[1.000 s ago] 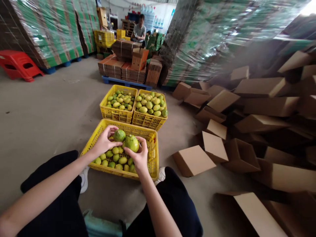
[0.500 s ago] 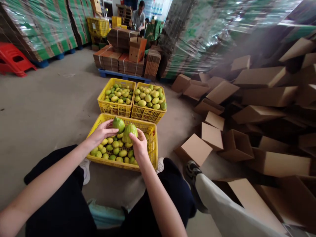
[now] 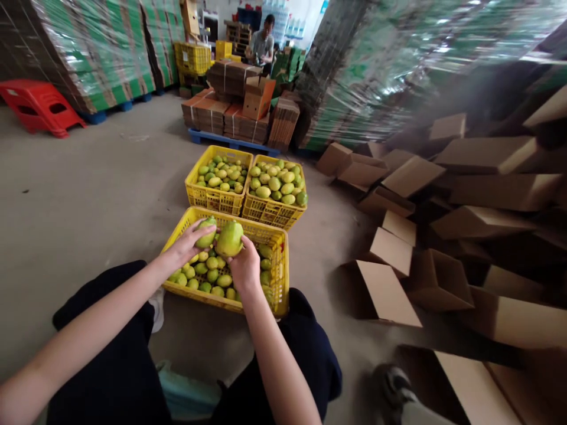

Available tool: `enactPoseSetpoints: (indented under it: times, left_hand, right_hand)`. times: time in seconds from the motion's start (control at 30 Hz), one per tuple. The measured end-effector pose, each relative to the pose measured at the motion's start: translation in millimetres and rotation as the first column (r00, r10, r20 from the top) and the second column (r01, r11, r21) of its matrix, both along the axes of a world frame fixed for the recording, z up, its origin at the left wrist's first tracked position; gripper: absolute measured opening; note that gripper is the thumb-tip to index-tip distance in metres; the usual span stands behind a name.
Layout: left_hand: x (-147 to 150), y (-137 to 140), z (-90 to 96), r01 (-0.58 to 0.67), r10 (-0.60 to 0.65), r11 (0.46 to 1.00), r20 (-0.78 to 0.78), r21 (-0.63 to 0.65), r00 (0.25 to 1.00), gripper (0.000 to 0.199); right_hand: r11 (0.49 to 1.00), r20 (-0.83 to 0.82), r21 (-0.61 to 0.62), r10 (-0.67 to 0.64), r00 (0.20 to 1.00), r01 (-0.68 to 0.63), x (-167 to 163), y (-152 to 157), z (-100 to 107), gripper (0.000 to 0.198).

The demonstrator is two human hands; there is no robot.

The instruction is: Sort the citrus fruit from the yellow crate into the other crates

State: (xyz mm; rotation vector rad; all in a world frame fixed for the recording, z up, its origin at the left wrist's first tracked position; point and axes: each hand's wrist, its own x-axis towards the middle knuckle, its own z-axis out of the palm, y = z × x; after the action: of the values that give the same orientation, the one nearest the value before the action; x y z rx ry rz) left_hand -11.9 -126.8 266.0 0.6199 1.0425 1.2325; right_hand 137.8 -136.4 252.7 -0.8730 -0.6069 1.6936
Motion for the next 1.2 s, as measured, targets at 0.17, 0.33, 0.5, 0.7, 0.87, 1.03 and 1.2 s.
enactPoseSetpoints:
  times: [0.17, 0.33, 0.5, 0.7, 0.87, 1.03, 1.2]
  left_hand:
    - [1.9, -5.8, 5.1, 0.106, -0.104, 0.994, 0.08, -0.027, 0.991, 0.028]
    - [8.5, -6.1, 1.1, 0.012, -0.005, 0.999, 0.164, -0.041, 0.986, 0.022]
    - [11.6, 0.6, -7.4, -0.03, 0.055, 0.992, 0.2, -0.126, 0.978, 0.028]
    - [8.8, 7.1, -16.5, -0.031, 0.059, 0.996, 0.328, -0.089, 0.943, 0.027]
    - [9.2, 3.6, -10.4, -0.077, 0.13, 0.983, 0.342, -0.165, 0.931, 0.024]
    - [11.6, -4.8, 0.6, -0.107, 0.173, 0.957, 0.235, -0.271, 0.956, 0.016]
    - [10.9, -7.5, 6.1, -0.066, 0.154, 0.936, 0.234, -0.345, 0.96, 0.016]
  right_hand:
    - [0.999, 0.066, 0.017, 0.029, 0.997, -0.03, 9.5, -2.0, -3.7, 0.038]
    - [0.998, 0.055, -0.027, -0.053, 0.997, 0.054, 14.1, -2.6, -2.8, 0.036]
    - [0.981, 0.039, -0.144, -0.128, 0.991, 0.133, 10.1, -2.4, -3.8, 0.032]
    - [0.997, -0.022, -0.072, -0.014, 1.0, 0.012, 11.8, 2.0, -10.0, 0.036]
    - [0.99, 0.004, -0.141, 0.014, 1.0, -0.013, 12.0, 3.8, -14.0, 0.034]
    - [0.99, 0.03, -0.133, 0.06, 0.998, -0.056, 2.3, -1.9, -9.5, 0.036]
    - [0.989, 0.029, -0.122, 0.085, 0.996, -0.081, 0.1, -5.4, -5.4, 0.038]
